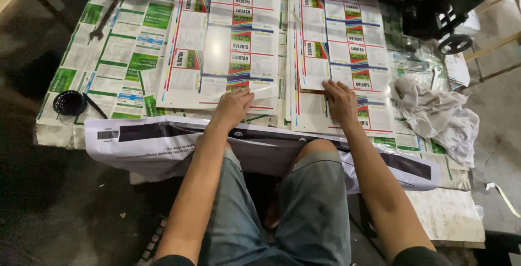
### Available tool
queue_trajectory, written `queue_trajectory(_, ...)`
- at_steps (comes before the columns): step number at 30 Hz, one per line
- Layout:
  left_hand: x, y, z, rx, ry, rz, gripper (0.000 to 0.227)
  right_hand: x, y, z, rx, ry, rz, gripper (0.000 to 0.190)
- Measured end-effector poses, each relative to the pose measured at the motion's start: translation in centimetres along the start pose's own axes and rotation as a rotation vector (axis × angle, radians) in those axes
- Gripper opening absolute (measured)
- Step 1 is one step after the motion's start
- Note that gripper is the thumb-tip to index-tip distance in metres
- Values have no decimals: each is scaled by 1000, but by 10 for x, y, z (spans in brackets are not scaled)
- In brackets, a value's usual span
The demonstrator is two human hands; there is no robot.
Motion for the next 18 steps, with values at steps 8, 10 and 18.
queue_trajectory(8, -52, 1, 80, -304, -133, -83, 34, -22, -26, -29, 79, -80, -92, 42)
queue_trajectory(10, -47, 1, 72, -349, -182, -123, 37, -18, -13, -14, 79, -84, -137, 45)
queue_trajectory(18, 25, 3, -14, 218, -64, 148, 36, 35, 81, 48, 202, -25, 19, 73)
Point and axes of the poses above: each hand's wrist, its own y-axis away from the middle knuckle, its own z-axis out of the back of the hand, x = y × z, the point moved 8 cm from there along -y, towards the middle knuckle, and after that the axes turned 2 degrees about -z, right-handed, at the moved point
